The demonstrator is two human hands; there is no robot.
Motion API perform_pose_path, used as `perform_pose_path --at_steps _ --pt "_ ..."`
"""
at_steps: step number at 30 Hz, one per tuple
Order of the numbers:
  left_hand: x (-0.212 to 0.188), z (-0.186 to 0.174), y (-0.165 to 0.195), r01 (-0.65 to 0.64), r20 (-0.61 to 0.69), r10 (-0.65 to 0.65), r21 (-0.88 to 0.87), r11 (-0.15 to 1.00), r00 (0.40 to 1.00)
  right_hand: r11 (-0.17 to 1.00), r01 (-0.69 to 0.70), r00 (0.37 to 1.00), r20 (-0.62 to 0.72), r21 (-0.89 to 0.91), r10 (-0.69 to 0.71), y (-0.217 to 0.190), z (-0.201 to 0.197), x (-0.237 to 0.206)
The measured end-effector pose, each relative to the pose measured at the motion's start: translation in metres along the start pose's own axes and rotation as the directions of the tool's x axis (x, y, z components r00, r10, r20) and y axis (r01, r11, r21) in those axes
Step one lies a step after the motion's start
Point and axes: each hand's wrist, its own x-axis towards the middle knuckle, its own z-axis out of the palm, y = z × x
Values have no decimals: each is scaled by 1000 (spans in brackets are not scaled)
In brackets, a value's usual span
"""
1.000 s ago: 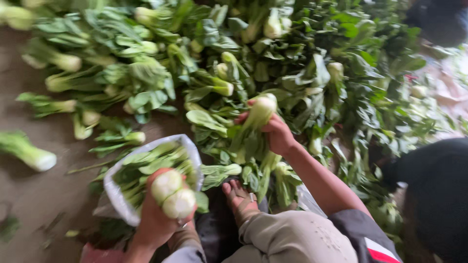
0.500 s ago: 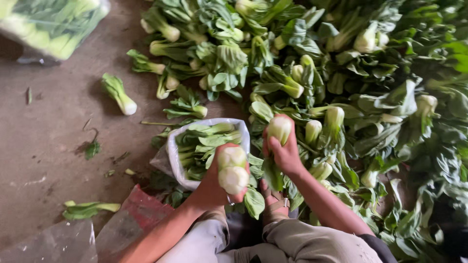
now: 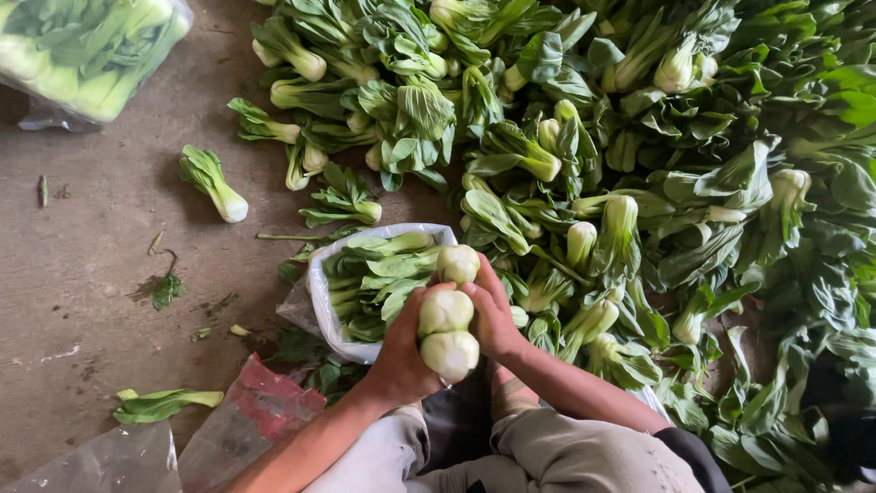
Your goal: The person sits on the floor among large piles of leafy green vegetables and packs them one at a time into a plastic-lined basket, arranging the heads to fill the basket. Other people nearby pack vegetables into similar baskets.
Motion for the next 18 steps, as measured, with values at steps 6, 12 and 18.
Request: perform_pose_path --at_steps 6,12,18 --pt "-3 11 -7 83 104 -76 -65 994 992 997 78 997 -17 -28 -78 16 -15 -3" --pt "-3 9 -7 116 93 -105 -120 986 990 977 162 987 -46 136 -157 31 -21 -6" --pt "6 7 1 -53 58 38 281 958 998 980 155 988 -4 126 -155 26 -10 -7"
